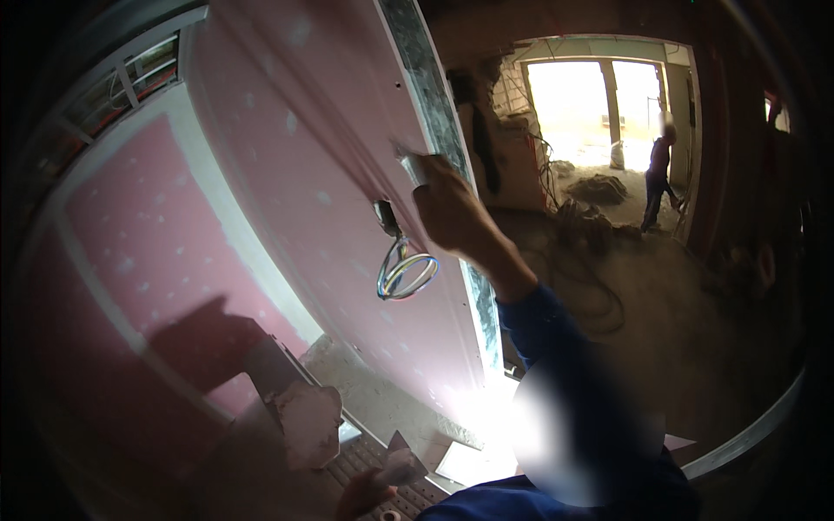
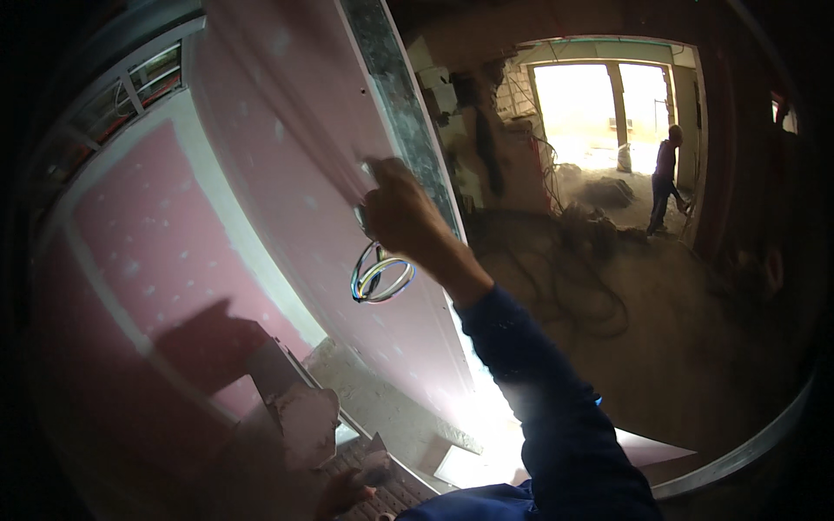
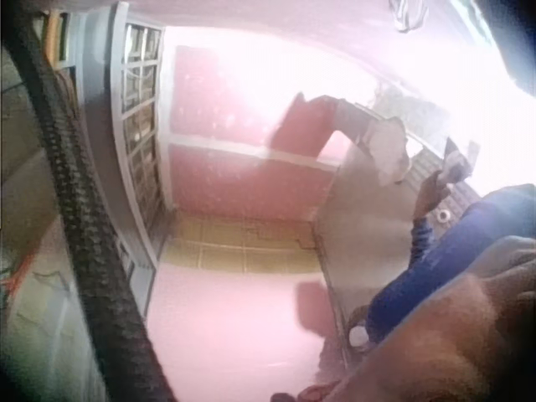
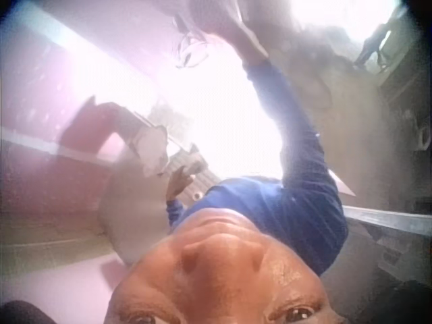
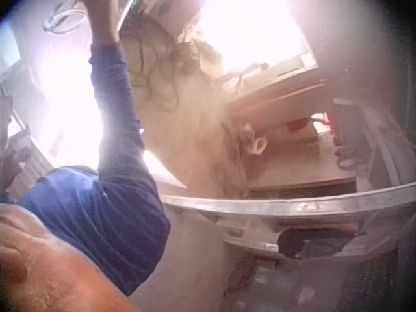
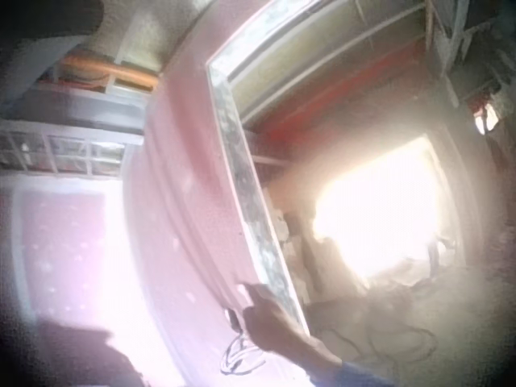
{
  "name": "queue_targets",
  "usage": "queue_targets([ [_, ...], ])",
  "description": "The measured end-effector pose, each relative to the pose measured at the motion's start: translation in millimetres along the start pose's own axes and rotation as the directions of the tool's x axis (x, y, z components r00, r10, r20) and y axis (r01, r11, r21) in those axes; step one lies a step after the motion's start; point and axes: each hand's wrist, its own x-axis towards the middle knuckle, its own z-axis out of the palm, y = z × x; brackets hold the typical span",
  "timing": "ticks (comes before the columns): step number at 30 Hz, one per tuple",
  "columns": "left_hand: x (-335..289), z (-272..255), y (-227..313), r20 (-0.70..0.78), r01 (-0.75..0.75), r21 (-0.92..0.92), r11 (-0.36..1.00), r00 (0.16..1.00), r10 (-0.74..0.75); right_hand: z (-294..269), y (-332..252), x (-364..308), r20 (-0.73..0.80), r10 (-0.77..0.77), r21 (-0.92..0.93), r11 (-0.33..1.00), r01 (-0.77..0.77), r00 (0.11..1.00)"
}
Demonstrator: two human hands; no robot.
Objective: The person uses a putty knife to apply joint compound along the top edge of a pink drywall sheet. They repeatedly scoop compound from a hawk and smooth it into the seam between the drywall and the ceiling.
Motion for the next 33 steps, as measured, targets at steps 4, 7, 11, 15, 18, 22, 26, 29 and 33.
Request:
queue_targets([
  [4,-4,-3,1,-0.003,-0.009,-0.053,0.999,1.0,0.009,-45,17,53,0.024,0.134,0.045,0.99,-0.135,0.991],
  [7,-15,-2,8,-0.068,0.06,-0.145,0.988,0.995,-0.07,-45,29,89,0.096,0.162,0.026,0.986,-0.165,0.982],
  [11,-19,18,-12,-0.087,0.004,-0.125,0.992,0.996,-0.015,-25,36,109,0.127,0.056,-0.002,0.998,-0.056,0.99],
  [15,-17,70,-67,-0.171,-0.125,-0.398,0.909,0.984,0.06,-9,40,95,0.023,0.044,-0.048,0.998,-0.043,0.999],
  [18,-8,83,-113,-0.32,-0.402,0.297,0.866,0.813,0.487,-1,36,57,-0.034,-0.099,-0.027,0.995,0.098,0.994],
  [22,-6,80,-112,-0.323,-0.369,0.264,0.891,0.837,0.442,-12,25,17,0.082,-0.141,0.004,0.99,0.141,0.987],
  [26,-7,51,-74,-0.334,-0.324,0.163,0.932,0.871,0.361,-43,34,50,0.071,0.033,-0.078,0.997,-0.028,0.997],
  [29,-13,37,-50,-0.295,-0.296,0.113,0.948,0.902,0.317,-56,47,87,0.19,0.049,-0.096,0.995,-0.031,0.981],
  [33,-13,44,-48,-0.291,-0.232,0.19,0.954,0.915,0.28,-59,58,101,0.207,-0.086,-0.095,0.99,0.108,0.975],
])
